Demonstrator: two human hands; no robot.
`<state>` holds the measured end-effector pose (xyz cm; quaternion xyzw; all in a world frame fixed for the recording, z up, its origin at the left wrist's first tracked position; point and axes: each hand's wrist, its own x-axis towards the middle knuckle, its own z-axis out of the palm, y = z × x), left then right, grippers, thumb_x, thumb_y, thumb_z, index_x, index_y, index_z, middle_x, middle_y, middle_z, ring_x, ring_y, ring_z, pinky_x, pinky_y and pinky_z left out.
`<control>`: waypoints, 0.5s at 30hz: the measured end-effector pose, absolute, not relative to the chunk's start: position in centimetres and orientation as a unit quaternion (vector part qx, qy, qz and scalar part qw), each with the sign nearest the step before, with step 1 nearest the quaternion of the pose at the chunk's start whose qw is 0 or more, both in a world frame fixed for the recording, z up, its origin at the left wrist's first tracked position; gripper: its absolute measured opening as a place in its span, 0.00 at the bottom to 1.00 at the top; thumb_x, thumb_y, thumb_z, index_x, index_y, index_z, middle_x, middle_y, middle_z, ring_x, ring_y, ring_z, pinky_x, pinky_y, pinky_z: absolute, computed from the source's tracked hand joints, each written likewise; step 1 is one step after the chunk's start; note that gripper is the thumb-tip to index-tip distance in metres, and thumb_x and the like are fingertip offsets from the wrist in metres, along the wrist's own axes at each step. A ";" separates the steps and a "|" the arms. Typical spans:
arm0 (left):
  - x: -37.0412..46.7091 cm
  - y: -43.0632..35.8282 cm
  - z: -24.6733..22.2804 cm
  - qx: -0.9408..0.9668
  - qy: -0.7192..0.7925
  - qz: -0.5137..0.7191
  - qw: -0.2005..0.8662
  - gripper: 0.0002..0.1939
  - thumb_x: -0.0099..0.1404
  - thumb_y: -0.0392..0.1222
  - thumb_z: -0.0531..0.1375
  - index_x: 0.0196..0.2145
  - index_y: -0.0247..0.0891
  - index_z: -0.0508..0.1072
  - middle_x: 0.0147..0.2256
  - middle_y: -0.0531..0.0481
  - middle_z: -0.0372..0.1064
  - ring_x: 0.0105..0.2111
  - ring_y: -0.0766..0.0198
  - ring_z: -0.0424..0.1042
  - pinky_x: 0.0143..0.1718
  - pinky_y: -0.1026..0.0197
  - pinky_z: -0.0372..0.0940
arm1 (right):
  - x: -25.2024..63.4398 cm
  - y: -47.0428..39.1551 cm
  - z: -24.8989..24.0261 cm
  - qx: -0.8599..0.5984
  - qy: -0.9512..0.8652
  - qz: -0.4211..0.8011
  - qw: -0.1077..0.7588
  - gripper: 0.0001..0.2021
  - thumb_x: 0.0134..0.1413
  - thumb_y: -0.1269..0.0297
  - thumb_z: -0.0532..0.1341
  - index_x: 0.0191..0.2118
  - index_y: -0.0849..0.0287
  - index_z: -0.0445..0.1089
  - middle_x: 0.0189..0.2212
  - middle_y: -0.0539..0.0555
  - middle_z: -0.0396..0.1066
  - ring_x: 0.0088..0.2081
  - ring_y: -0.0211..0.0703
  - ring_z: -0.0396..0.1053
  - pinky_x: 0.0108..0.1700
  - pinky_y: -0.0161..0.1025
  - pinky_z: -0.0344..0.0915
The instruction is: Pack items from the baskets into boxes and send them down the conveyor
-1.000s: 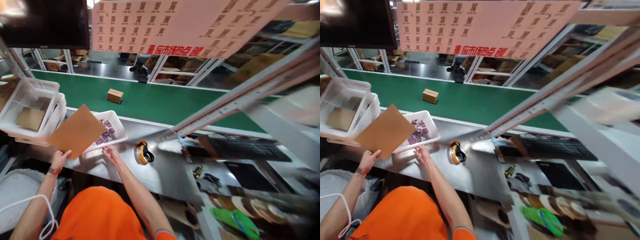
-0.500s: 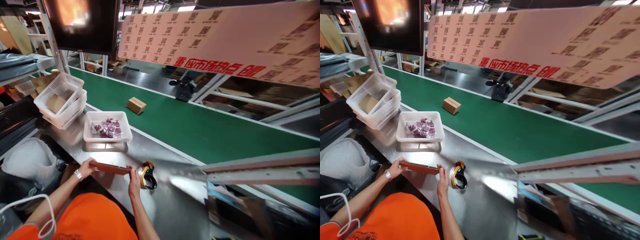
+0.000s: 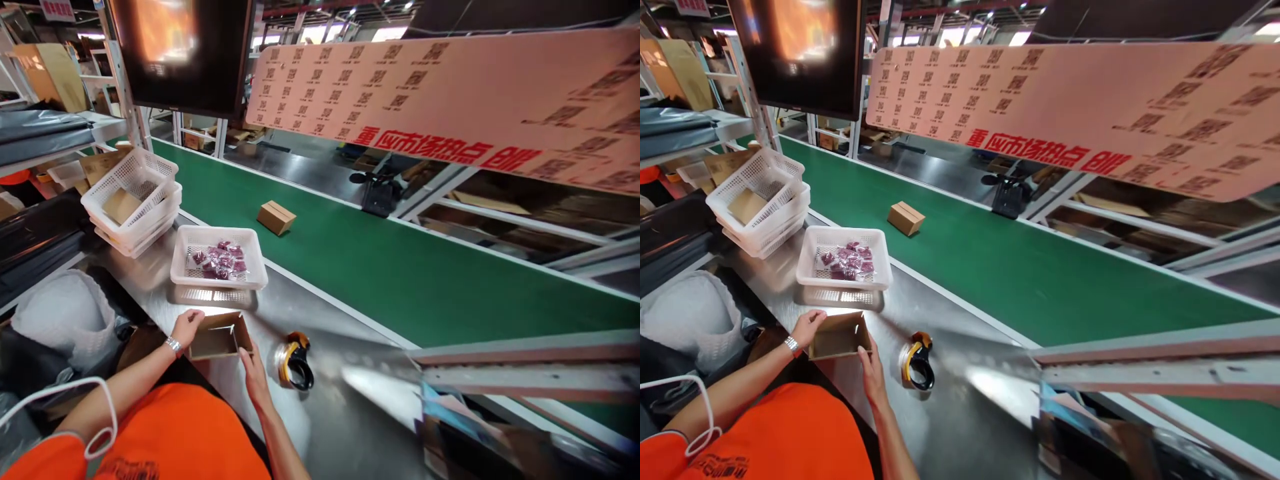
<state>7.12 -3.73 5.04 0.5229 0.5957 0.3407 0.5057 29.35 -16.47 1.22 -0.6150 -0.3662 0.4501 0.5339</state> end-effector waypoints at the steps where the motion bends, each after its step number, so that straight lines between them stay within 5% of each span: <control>1: 7.2 -3.5 5.0 0.527 0.593 0.324 0.516 0.21 0.67 0.61 0.68 0.41 0.38 0.83 0.42 0.41 0.85 0.49 0.45 0.83 0.58 0.46 0.74 | 29.6 -16.3 1.4 -0.610 -0.366 0.460 0.531 0.39 0.58 0.27 0.66 0.62 0.52 0.80 0.58 0.62 0.82 0.66 0.66 0.73 0.73 0.62 0.65; 3: 6.9 -2.8 5.0 0.530 0.593 0.297 0.528 0.23 0.67 0.57 0.69 0.50 0.37 0.80 0.45 0.39 0.85 0.51 0.46 0.82 0.61 0.47 0.72 | 30.3 -15.7 1.8 -0.604 -0.356 0.481 0.527 0.39 0.54 0.25 0.68 0.58 0.53 0.83 0.57 0.62 0.83 0.66 0.68 0.74 0.71 0.64 0.67; 6: 5.9 -1.3 5.2 0.547 0.593 0.250 0.535 0.41 0.61 0.53 0.76 0.65 0.35 0.71 0.54 0.33 0.81 0.56 0.43 0.80 0.65 0.43 0.70 | 31.0 -14.7 2.0 -0.598 -0.325 0.531 0.504 0.38 0.44 0.27 0.75 0.49 0.55 0.85 0.52 0.64 0.85 0.59 0.70 0.78 0.64 0.65 0.73; 10: 5.9 0.8 5.8 0.598 0.561 0.162 0.549 0.60 0.50 0.51 0.81 0.73 0.32 0.61 0.61 0.26 0.75 0.63 0.35 0.76 0.69 0.39 0.66 | 28.7 -13.0 2.2 -0.610 -0.276 0.542 0.507 0.43 0.31 0.43 0.85 0.55 0.54 0.78 0.50 0.62 0.84 0.52 0.64 0.81 0.56 0.59 0.78; 15: 5.6 0.6 6.5 0.627 0.561 0.147 0.519 0.54 0.57 0.53 0.76 0.74 0.31 0.61 0.70 0.23 0.66 0.74 0.31 0.62 0.76 0.38 0.57 | 25.5 -11.8 1.4 -0.633 -0.221 0.513 0.535 0.42 0.40 0.45 0.82 0.61 0.52 0.71 0.50 0.57 0.84 0.52 0.61 0.82 0.56 0.55 0.79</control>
